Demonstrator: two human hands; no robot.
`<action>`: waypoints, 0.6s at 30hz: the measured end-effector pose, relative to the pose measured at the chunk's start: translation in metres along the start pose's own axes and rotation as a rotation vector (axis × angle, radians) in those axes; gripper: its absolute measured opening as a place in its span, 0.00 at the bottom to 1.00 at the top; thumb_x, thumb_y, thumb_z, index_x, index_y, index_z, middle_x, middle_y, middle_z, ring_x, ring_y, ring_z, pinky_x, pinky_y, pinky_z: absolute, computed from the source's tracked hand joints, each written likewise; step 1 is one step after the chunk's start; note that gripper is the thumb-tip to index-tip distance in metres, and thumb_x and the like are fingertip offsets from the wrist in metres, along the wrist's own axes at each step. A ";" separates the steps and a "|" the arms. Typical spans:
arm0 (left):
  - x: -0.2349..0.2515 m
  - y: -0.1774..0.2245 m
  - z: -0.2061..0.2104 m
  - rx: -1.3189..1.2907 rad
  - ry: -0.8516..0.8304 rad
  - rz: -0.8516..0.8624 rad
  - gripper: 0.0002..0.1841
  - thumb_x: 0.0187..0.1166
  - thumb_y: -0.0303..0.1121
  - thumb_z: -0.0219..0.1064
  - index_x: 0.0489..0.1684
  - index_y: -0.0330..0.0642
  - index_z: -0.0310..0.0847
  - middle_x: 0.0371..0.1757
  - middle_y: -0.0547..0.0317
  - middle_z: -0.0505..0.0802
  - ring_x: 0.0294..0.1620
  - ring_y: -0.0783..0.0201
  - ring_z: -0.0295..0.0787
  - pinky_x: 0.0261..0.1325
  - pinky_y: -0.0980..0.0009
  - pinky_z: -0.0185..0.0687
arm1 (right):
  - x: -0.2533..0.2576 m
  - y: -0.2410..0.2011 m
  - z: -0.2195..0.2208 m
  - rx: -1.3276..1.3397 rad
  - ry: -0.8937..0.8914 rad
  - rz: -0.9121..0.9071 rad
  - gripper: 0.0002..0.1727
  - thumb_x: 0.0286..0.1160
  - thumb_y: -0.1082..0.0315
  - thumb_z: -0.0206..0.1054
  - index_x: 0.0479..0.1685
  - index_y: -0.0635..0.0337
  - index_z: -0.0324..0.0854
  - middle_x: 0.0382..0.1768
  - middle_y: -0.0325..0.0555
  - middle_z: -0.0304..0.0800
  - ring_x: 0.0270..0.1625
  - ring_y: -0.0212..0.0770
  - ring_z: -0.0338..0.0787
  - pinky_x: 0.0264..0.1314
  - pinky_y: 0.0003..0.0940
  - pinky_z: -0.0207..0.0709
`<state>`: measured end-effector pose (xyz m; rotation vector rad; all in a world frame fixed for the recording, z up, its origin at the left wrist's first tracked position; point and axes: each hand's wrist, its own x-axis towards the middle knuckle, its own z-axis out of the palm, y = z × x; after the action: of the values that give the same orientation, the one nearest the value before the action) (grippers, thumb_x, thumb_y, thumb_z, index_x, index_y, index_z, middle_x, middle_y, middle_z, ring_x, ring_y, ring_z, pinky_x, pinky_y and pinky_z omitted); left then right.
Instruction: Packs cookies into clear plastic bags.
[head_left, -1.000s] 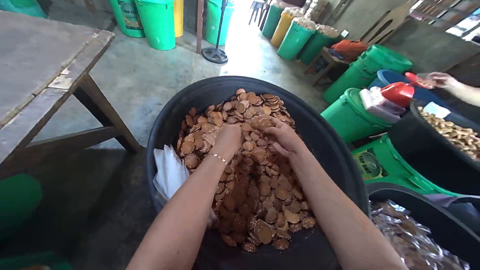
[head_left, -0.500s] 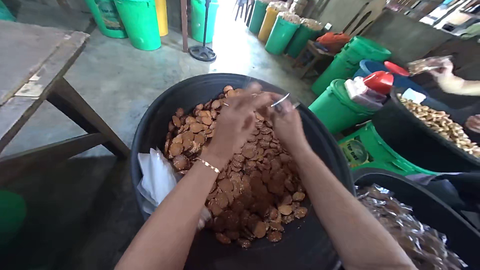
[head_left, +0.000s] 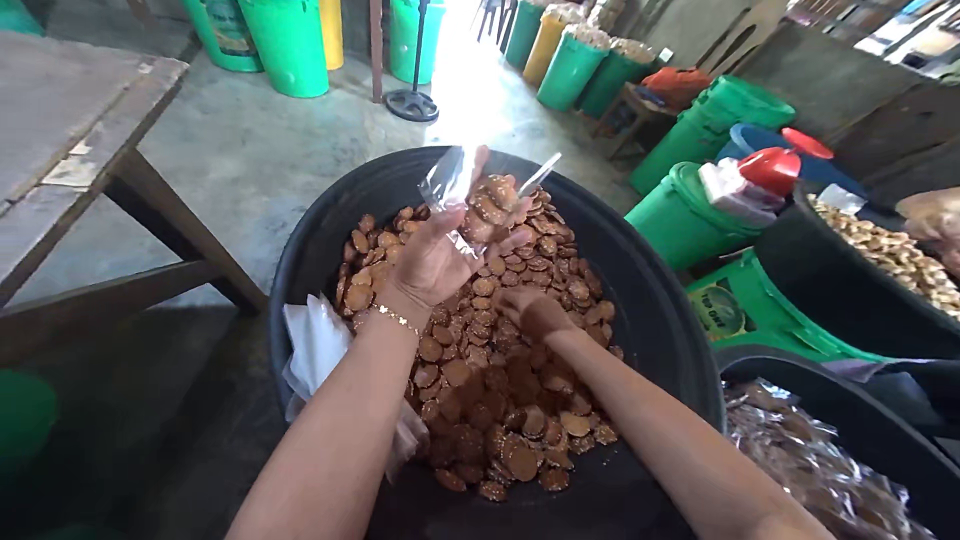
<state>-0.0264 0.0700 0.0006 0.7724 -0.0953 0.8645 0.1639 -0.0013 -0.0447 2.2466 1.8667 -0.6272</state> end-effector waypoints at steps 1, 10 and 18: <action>0.001 -0.001 0.002 0.016 -0.006 0.002 0.48 0.64 0.49 0.78 0.91 0.58 0.56 0.79 0.55 0.79 0.69 0.54 0.85 0.67 0.57 0.86 | 0.002 -0.001 -0.005 0.042 0.032 0.022 0.23 0.93 0.64 0.50 0.76 0.68 0.77 0.73 0.68 0.80 0.79 0.65 0.78 0.82 0.61 0.67; 0.006 0.005 -0.003 0.079 -0.050 0.063 0.25 0.83 0.27 0.62 0.80 0.50 0.72 0.81 0.58 0.79 0.65 0.59 0.88 0.64 0.64 0.87 | 0.054 -0.033 0.015 0.046 0.054 0.111 0.29 0.89 0.62 0.60 0.85 0.67 0.67 0.81 0.72 0.69 0.85 0.68 0.69 0.86 0.61 0.62; 0.010 0.005 -0.006 0.073 -0.028 0.067 0.24 0.85 0.23 0.56 0.80 0.46 0.70 0.81 0.55 0.79 0.69 0.56 0.86 0.68 0.58 0.86 | 0.046 -0.022 0.012 0.004 0.050 0.047 0.28 0.93 0.60 0.51 0.88 0.62 0.64 0.83 0.65 0.71 0.85 0.63 0.71 0.86 0.59 0.62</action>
<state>-0.0248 0.0823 0.0028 0.8537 -0.1156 0.9252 0.1462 0.0403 -0.0715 2.3219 1.8313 -0.5727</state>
